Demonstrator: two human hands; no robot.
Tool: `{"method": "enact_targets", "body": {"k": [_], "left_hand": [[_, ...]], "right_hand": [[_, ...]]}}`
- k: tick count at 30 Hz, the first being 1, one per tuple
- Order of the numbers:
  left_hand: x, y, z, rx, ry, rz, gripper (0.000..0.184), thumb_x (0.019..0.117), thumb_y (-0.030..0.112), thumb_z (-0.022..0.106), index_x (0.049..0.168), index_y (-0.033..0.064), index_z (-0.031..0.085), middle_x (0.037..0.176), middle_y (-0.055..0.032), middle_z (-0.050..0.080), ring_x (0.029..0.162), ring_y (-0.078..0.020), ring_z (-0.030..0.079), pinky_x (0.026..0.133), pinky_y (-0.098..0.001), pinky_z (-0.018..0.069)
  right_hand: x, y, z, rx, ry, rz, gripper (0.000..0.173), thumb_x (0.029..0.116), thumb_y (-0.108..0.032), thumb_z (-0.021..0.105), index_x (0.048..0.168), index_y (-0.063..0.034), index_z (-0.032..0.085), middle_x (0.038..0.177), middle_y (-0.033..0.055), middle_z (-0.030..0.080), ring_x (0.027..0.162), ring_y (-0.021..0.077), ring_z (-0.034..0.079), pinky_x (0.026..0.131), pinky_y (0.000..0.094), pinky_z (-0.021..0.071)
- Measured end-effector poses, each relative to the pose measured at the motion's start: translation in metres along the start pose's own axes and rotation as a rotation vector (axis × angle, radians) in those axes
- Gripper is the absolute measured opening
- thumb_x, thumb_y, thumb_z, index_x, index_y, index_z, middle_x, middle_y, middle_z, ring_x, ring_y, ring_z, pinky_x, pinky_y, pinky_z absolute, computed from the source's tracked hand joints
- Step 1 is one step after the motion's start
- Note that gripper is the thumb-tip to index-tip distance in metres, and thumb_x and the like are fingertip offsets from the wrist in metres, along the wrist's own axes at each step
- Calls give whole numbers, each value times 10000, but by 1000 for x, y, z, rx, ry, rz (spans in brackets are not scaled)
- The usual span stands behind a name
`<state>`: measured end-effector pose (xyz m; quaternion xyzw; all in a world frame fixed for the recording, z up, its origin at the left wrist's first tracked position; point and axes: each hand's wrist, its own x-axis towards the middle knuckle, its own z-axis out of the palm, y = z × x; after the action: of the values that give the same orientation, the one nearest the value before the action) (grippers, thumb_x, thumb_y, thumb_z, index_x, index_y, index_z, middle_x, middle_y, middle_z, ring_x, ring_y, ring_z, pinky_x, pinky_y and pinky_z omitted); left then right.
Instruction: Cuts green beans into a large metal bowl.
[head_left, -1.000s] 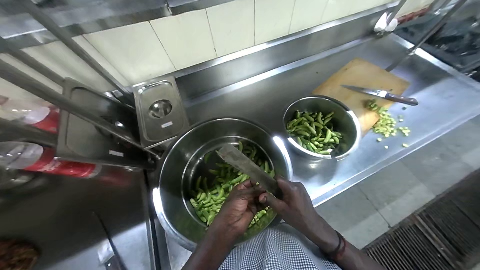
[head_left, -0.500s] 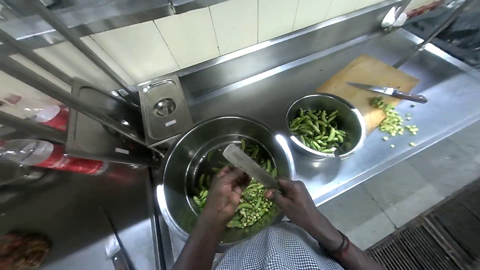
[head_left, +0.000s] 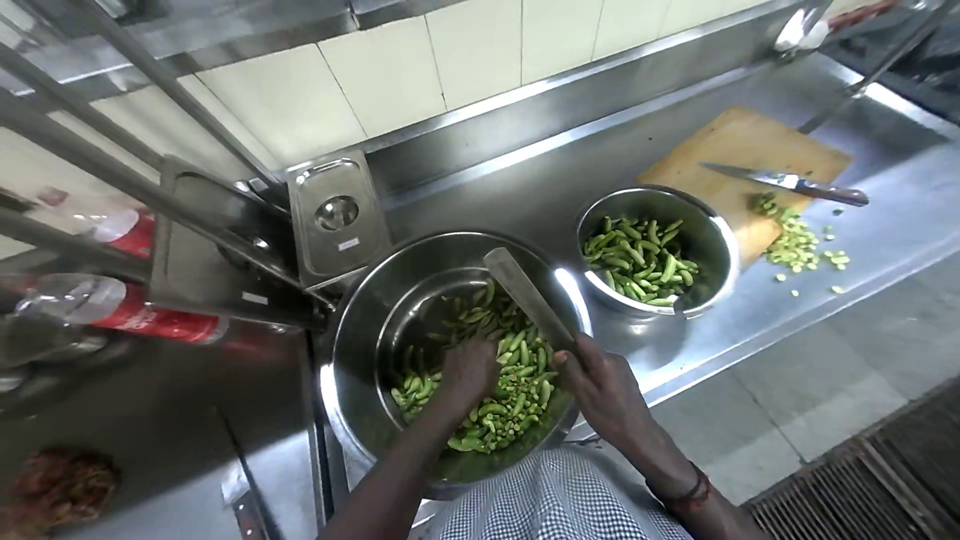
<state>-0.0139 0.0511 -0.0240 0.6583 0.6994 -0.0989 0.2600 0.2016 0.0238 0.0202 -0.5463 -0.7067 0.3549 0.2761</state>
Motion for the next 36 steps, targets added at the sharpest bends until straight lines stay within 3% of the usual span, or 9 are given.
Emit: {"method": "enact_targets", "body": {"k": [4,8,12,18,24,31,36], "left_hand": [[6,-2,10,37,-60,5,247,970,261,637,1116,76,711,1189,-177,666,1106,-378,652,895,-596,541],[-13,-7,-7,-305,66,95,232,995,257,661,1157,97,705,1204,-144,676,1090,-340,664,933,-595,536],[-47,-1,-26,-570,208,182,194,974,284,716,1112,150,695,1007,-33,707,774,-185,664,705,-442,574],[-84,13,-30,-724,298,320,155,918,258,767,1060,215,719,963,59,684,720,-76,610,638,-282,538],[-84,14,-22,-770,359,449,110,917,223,738,1025,206,733,1093,80,686,812,-44,631,679,-237,549],[-87,19,-18,-770,476,439,60,908,242,743,968,233,739,978,100,684,792,-26,622,674,-214,542],[-85,22,-12,-792,550,392,134,892,254,767,1023,230,751,1040,82,692,914,-47,645,778,-260,565]], "right_hand": [[-2,6,-2,34,32,-8,368,1023,-534,505,962,-192,627,620,-38,511,510,118,508,467,340,444],[-1,10,-4,78,6,30,385,1012,-551,515,958,-186,625,628,-32,525,533,122,531,500,350,466],[1,11,-3,112,-60,36,382,991,-553,567,973,-176,629,646,-26,546,549,127,553,510,357,482],[-2,0,5,163,-77,-51,404,882,-565,724,940,-175,636,645,-49,572,543,91,560,498,314,493],[-2,-6,4,162,-82,-83,349,875,-503,748,916,-178,629,634,-56,563,529,75,544,488,289,479],[-5,-2,9,143,-104,-117,420,956,-577,614,828,-178,621,571,-64,476,476,74,463,452,289,414],[-3,-2,9,143,-108,-140,450,979,-598,563,806,-185,613,562,-66,465,471,72,457,444,286,403]]}}
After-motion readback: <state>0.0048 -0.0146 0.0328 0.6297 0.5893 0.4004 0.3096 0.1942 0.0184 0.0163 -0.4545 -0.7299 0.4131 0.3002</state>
